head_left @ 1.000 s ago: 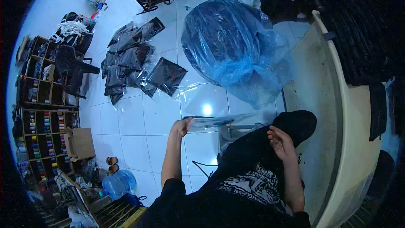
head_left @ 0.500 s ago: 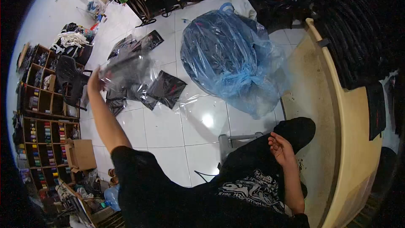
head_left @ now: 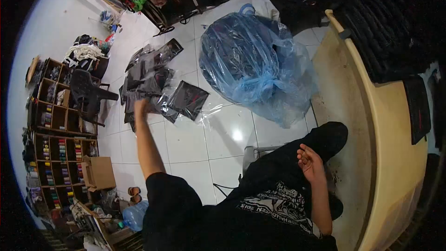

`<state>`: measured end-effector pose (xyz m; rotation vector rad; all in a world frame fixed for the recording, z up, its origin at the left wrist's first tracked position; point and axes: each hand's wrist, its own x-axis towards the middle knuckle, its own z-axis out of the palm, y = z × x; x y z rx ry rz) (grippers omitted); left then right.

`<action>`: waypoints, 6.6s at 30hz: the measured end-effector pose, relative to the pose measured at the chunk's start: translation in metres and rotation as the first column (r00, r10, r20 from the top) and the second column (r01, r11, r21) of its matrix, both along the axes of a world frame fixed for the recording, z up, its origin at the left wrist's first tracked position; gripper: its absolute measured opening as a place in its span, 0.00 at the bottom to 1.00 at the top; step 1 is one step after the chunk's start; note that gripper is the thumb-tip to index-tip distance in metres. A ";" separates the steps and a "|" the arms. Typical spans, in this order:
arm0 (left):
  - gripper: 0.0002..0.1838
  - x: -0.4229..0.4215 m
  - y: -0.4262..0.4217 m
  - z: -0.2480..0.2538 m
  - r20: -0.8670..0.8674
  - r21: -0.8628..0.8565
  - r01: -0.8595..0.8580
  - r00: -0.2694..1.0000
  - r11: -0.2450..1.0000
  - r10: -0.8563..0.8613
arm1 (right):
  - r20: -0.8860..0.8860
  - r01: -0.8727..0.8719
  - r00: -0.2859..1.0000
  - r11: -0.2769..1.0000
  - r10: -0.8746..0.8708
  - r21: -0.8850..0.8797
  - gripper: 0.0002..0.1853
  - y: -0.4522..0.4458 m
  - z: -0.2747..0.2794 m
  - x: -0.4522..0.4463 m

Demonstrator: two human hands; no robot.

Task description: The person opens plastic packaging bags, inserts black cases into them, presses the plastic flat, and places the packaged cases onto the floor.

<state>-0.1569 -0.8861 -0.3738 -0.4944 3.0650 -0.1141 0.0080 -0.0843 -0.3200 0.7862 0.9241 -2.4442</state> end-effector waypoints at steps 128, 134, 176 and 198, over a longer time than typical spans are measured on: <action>0.24 0.264 0.878 0.276 -0.632 0.775 0.123 0.194 -0.621 -0.750 | -0.547 0.743 -0.668 -0.401 -0.505 -0.536 0.43 0.377 0.282 0.161; 0.25 0.256 1.013 0.245 -0.284 0.603 -0.514 0.576 -0.610 -0.766 | -0.500 0.786 -0.542 -0.197 -0.676 -0.586 0.50 0.335 0.278 0.142; 0.29 0.160 1.032 0.285 -0.788 0.560 0.497 0.566 -0.663 -0.241 | -0.512 0.793 -0.562 -0.248 -0.649 -0.556 0.32 0.302 0.223 0.089; 0.32 0.142 1.098 0.254 -0.711 0.682 0.429 0.578 -0.591 -0.400 | -0.915 0.391 0.247 -0.831 -0.319 0.395 0.48 0.323 0.199 0.110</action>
